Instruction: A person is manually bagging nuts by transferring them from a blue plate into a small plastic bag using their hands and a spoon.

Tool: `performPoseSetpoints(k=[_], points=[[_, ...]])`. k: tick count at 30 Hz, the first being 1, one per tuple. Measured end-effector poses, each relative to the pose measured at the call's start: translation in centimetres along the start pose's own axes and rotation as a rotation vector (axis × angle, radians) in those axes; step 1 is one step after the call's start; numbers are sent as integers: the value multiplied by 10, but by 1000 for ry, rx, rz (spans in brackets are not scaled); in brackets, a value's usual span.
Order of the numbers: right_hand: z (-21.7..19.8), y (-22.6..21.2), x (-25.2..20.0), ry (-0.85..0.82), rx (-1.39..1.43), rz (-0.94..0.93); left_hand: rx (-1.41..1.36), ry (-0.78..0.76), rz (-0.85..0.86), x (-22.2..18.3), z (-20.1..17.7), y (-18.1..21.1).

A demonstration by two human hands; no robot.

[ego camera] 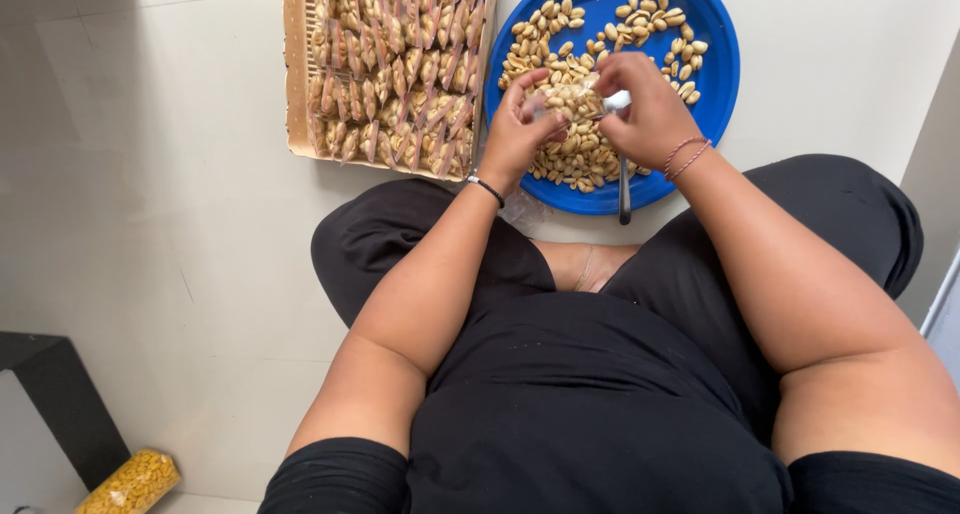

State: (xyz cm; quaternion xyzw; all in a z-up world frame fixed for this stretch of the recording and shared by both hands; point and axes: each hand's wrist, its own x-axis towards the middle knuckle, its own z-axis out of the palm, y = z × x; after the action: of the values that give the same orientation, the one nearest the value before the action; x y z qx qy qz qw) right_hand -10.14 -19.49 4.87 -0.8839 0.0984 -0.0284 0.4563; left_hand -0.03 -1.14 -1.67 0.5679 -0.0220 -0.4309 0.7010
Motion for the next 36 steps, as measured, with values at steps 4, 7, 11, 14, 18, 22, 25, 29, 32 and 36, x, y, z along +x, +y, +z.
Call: performPoseSetpoints(k=[4,7,11,14,18,22,25,29,32,36], points=[[5,21,1,-132,319,227,-1,-64,32,0,2,-3],[6,25,-2,-153,204,306,68,-96,-34,-7,7,2],[3,17,2,-181,400,315,-10,-148,-21,-1,0,-12],[2,23,3,-234,620,449,-9,-167,18,-2,1,-11],[7,29,2,-142,377,362,6,-122,-112,-9,8,1],[24,66,-6,-103,442,272,-163,-6,-93,7,1,-33],[22,52,-5,-201,576,314,-140,-9,-25,9,0,-38],[9,38,-1,-256,513,427,-111,-148,27,7,3,-24],[6,44,1,-254,618,418,20,-32,147,7,-3,2],[-4,37,3,-154,547,307,228,230,435,5,-34,65]])
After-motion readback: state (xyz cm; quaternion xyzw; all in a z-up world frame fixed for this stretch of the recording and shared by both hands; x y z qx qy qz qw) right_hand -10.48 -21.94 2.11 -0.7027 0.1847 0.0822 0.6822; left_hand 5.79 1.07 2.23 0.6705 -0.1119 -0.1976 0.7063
